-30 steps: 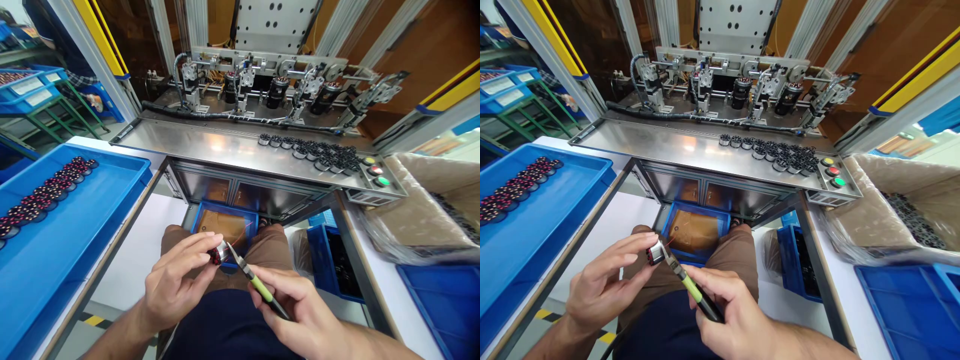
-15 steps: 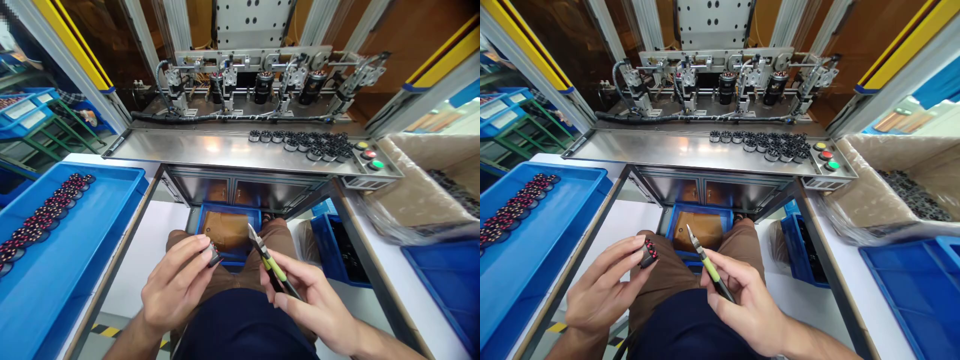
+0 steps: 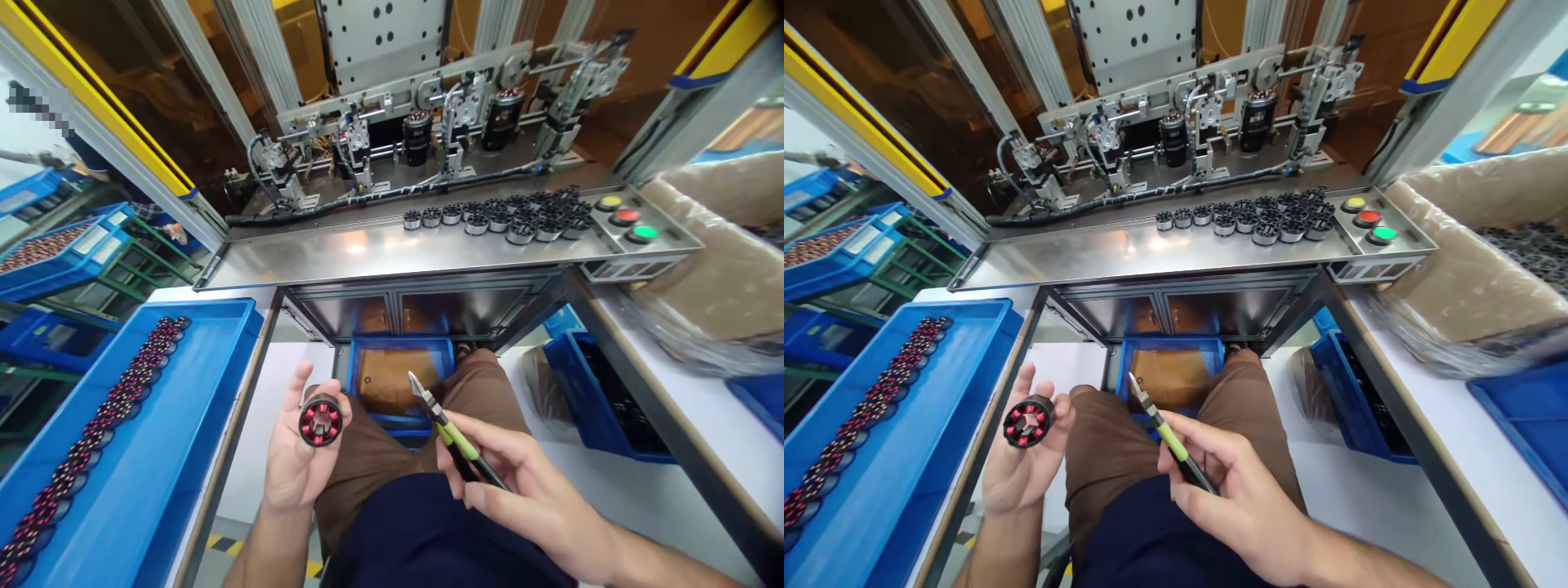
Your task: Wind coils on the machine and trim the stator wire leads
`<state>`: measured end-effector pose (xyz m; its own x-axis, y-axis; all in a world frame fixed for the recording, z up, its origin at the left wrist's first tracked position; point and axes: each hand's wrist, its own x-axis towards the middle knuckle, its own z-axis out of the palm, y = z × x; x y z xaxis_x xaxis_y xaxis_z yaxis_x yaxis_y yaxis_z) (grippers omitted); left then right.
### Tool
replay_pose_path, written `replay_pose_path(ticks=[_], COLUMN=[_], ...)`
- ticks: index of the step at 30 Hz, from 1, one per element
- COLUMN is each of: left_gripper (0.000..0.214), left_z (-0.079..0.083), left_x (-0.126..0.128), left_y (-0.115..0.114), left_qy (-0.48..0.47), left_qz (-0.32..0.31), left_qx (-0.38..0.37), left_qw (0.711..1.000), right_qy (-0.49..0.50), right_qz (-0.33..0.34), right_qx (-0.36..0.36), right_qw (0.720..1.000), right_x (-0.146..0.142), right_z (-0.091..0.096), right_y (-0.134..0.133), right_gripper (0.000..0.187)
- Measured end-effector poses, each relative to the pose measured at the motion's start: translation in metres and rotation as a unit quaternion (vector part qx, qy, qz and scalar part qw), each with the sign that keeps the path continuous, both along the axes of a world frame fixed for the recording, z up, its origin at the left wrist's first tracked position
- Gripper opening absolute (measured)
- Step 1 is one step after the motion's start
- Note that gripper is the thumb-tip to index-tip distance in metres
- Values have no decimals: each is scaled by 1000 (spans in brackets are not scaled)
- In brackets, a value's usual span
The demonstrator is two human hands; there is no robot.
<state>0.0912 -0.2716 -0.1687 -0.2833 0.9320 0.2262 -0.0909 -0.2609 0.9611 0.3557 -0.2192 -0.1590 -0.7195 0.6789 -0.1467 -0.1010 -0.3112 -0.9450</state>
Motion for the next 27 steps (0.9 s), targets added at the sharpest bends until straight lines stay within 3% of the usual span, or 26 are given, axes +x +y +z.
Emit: replay_pose_path(ticks=[5, 12, 20, 27], left_gripper=[63, 56, 63, 68], left_z=[-1, 5, 3, 19], left_x=[0, 8, 4, 0], left_y=[-4, -6, -9, -16], left_qy=[-15, -148, -55, -246], left_qz=[-12, -29, -32, -45], left_qx=[-8, -26, 31, -9], left_qw=[1000, 988, 997, 968], right_qy=[-2, 6, -1, -19], right_qz=[4, 5, 25, -33], right_qx=[-12, -20, -25, -57], right_qw=[1000, 1000, 999, 998], right_x=[4, 3, 4, -5], right_z=[-5, -6, -6, -9], right_y=[-1, -4, -2, -6], right_gripper=[56, 57, 57, 55])
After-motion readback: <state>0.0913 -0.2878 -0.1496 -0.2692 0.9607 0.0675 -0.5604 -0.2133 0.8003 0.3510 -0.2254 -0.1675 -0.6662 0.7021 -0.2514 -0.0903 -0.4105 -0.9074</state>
